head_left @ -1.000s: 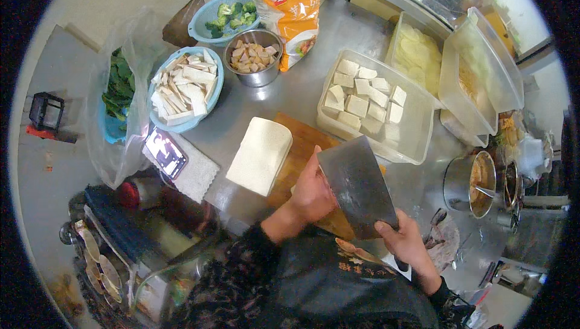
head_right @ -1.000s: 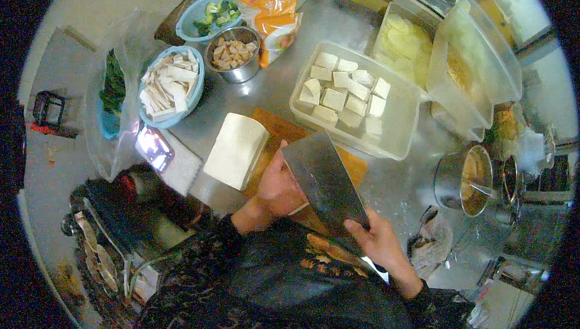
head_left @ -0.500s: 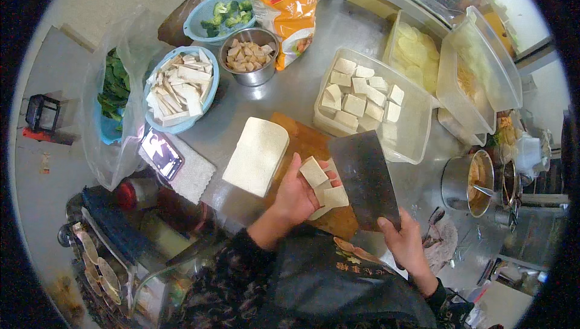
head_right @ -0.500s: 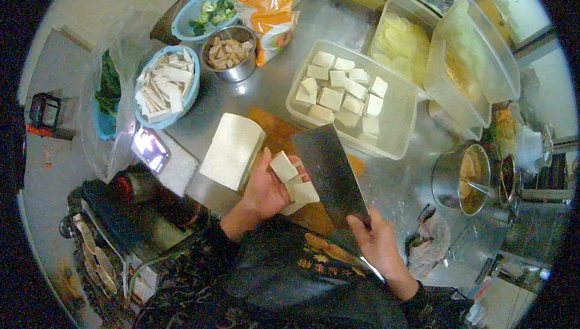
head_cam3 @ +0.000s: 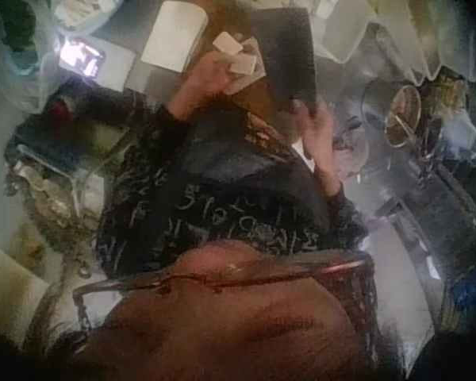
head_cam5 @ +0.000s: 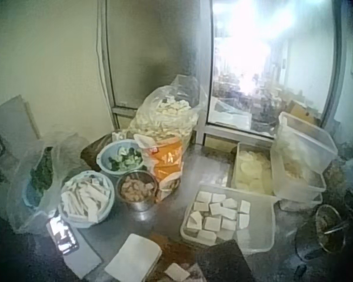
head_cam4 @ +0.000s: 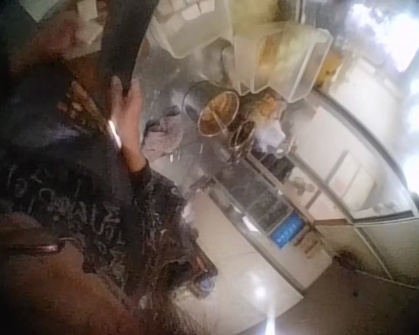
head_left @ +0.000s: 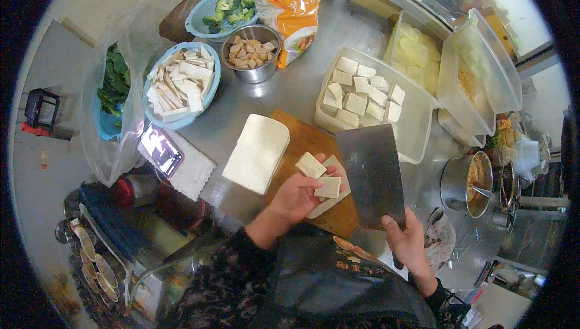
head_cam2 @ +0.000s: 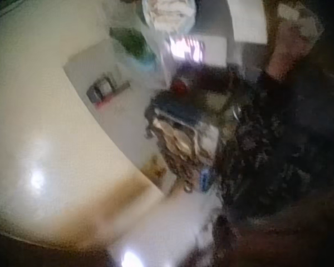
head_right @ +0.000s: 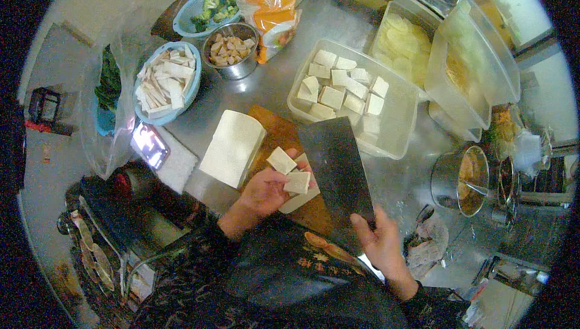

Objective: The person cuts a block of tofu into small cubes using a cleaver on a wooden cutting board. They repeatedly slice the tofu and transfer the cubes into a nearby plastic container.

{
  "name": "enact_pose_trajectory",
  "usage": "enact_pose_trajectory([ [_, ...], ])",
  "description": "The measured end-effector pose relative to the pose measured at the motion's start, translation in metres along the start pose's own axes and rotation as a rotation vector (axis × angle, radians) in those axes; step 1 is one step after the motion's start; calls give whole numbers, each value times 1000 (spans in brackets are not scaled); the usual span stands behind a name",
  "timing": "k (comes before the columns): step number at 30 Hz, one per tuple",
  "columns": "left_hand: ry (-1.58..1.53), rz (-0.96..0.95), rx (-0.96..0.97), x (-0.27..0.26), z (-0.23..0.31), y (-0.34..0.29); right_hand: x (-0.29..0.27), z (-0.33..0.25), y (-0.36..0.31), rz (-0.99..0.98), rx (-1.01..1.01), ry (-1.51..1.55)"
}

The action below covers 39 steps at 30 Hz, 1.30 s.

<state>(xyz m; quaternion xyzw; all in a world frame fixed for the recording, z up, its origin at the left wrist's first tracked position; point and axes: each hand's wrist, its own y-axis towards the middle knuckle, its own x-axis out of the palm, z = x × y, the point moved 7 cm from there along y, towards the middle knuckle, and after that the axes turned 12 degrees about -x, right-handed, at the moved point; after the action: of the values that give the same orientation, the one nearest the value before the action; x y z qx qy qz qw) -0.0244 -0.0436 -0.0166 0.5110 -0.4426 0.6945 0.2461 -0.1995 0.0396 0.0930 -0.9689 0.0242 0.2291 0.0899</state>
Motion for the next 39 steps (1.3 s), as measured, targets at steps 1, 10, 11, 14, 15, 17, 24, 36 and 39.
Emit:
enact_pose_trajectory([
  [1, 22, 32, 17, 0, 2, -3, 0, 1, 0, -18, 34, -9],
  [10, 154, 147, 102, 0, 7, -21, -4, 18, -8, 0, 87, -25],
  [11, 188, 156, 89, 0, 6, -22, -5, 22, -10, -4, 86, -30],
  [14, 259, 157, 68, 10, 5, -25, -5, 28, -14, -7, 91, -40],
  [15, 276, 153, 64, 15, 5, -26, -5, 29, -14, -8, 93, -43],
  [17, 269, 144, 65, 19, 4, -27, -5, 25, -15, -12, 113, -60],
  [24, 291, 103, 36, 18, 4, -32, -7, 34, -20, -10, 117, -92],
  [36, 375, 122, 35, 31, 10, -40, -5, 27, -20, 17, 102, -54],
  [39, 335, 43, 26, 32, 11, -41, -5, 27, -22, -16, 183, -40],
])
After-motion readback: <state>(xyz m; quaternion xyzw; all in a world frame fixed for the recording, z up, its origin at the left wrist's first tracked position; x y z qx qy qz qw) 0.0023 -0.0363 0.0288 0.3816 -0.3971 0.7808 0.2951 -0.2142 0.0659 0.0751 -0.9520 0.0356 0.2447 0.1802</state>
